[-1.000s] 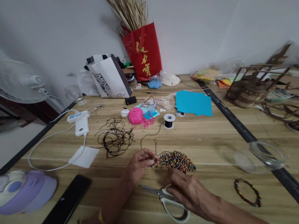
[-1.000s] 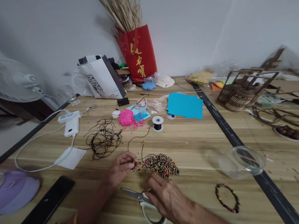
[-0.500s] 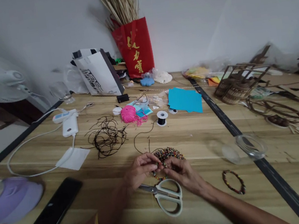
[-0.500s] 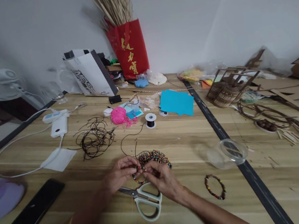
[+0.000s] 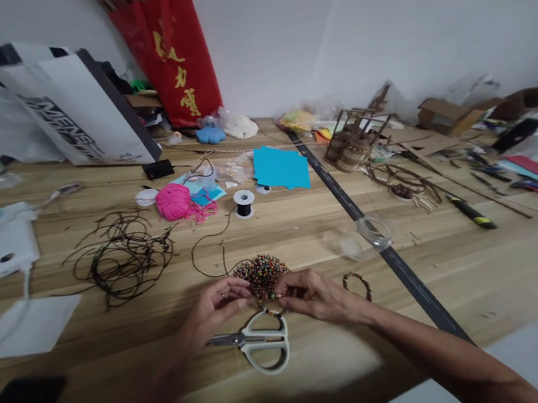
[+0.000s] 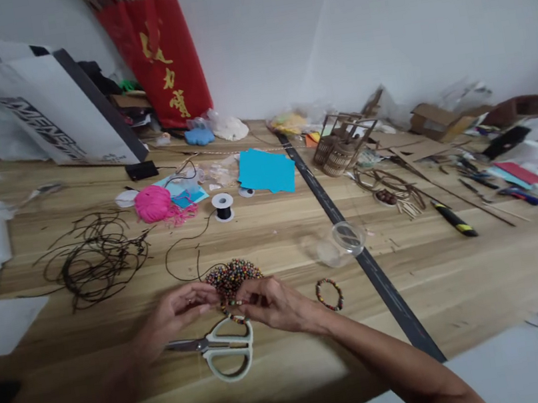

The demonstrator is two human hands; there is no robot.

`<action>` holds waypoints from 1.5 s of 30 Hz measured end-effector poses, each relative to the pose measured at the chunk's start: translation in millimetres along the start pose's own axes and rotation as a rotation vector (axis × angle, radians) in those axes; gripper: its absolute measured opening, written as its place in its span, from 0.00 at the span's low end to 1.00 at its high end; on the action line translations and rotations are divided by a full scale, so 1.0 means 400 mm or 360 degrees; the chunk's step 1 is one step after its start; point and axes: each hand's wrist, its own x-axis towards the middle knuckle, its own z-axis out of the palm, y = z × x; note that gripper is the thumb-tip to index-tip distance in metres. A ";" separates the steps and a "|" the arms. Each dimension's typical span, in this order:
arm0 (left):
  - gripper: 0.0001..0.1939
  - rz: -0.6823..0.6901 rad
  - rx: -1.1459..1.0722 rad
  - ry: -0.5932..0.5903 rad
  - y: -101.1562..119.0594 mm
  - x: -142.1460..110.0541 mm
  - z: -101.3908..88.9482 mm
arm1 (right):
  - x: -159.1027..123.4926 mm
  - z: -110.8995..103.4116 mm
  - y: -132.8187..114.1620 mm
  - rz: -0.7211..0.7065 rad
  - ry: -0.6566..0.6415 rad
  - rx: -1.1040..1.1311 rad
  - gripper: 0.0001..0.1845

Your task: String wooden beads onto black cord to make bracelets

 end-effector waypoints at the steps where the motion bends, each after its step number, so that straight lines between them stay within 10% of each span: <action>1: 0.12 -0.0005 0.0027 0.0038 0.001 0.001 -0.003 | -0.015 -0.011 0.007 0.0025 0.0063 -0.0014 0.08; 15: 0.12 -0.0158 0.0260 0.0188 0.035 0.001 -0.004 | -0.254 -0.115 0.159 0.0597 0.0930 0.0706 0.25; 25: 0.15 -0.0136 0.0297 0.0204 0.015 0.013 -0.018 | -0.319 -0.073 0.229 0.0636 0.1003 -0.0663 0.15; 45: 0.17 -0.0141 0.0241 0.0198 -0.012 0.021 -0.041 | -0.257 -0.085 0.223 0.0562 0.0750 -0.1524 0.13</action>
